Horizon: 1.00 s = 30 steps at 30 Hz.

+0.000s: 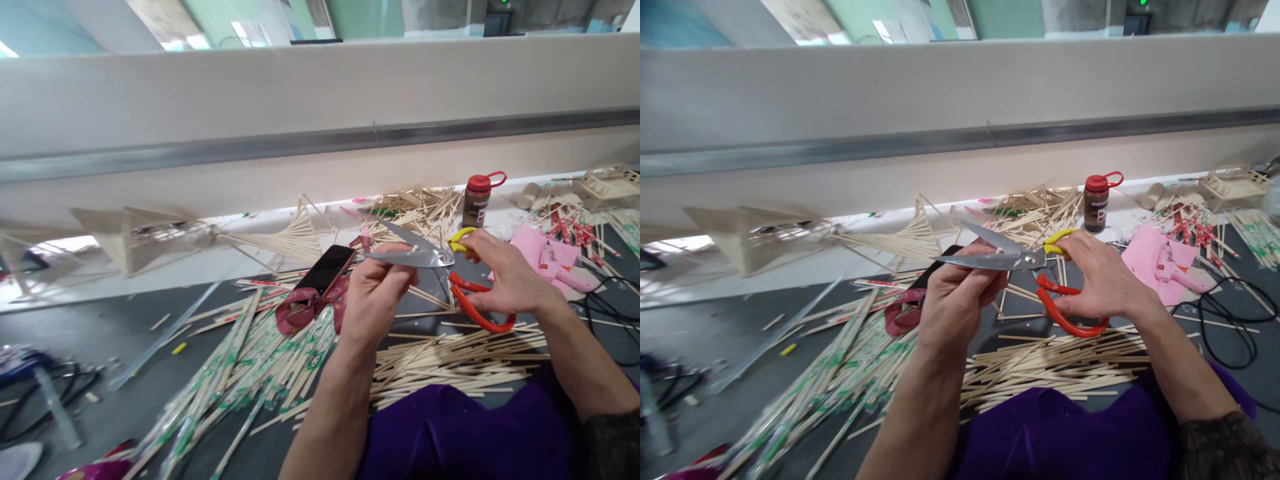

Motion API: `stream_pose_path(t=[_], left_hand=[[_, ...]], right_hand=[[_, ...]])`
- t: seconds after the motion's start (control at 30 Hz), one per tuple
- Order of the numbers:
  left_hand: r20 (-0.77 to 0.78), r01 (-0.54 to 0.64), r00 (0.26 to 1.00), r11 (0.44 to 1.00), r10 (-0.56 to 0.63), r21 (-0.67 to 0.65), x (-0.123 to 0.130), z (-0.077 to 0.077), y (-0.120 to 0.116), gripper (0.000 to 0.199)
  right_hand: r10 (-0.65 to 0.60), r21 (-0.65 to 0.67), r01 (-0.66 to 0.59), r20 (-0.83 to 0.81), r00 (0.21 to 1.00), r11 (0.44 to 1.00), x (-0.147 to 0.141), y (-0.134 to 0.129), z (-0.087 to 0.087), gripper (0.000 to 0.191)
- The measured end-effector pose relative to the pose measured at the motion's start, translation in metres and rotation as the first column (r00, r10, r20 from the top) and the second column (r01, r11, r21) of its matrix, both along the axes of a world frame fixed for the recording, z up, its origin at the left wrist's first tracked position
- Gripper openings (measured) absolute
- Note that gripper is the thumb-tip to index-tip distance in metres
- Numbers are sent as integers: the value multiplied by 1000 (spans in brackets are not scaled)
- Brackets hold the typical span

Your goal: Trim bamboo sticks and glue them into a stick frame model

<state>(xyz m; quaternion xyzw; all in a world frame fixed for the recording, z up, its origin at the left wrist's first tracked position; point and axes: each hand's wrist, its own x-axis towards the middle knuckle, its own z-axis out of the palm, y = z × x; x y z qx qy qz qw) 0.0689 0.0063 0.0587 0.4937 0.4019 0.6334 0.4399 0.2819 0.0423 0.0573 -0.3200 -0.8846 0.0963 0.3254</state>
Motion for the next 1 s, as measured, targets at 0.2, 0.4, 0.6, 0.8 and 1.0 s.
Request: stream_pose_path(t=[0.2,0.4,0.6,0.8,1.0], left_hand=[[23,45,999,999,-46,20,-1,1,-1,7],[2,73,997,997,-73,-6,-3,1,-2,11],[-163,24,987,998,-13,65,-4,1,-5,13],[-420,33,905,972,70,234,-1,3,-6,13],[-481,24,868,959,121,284,1,6,-9,13]], right_hand=[[45,-70,-46,-9,999,997,1,-1,0,61],[61,-149,-68,-53,997,987,0,-5,2,56],[9,-76,-10,-9,1000,997,-5,-8,1,54],[-43,24,43,-13,999,999,-9,-6,-9,67],[-25,12,26,-62,998,1000,-12,-6,-11,62]])
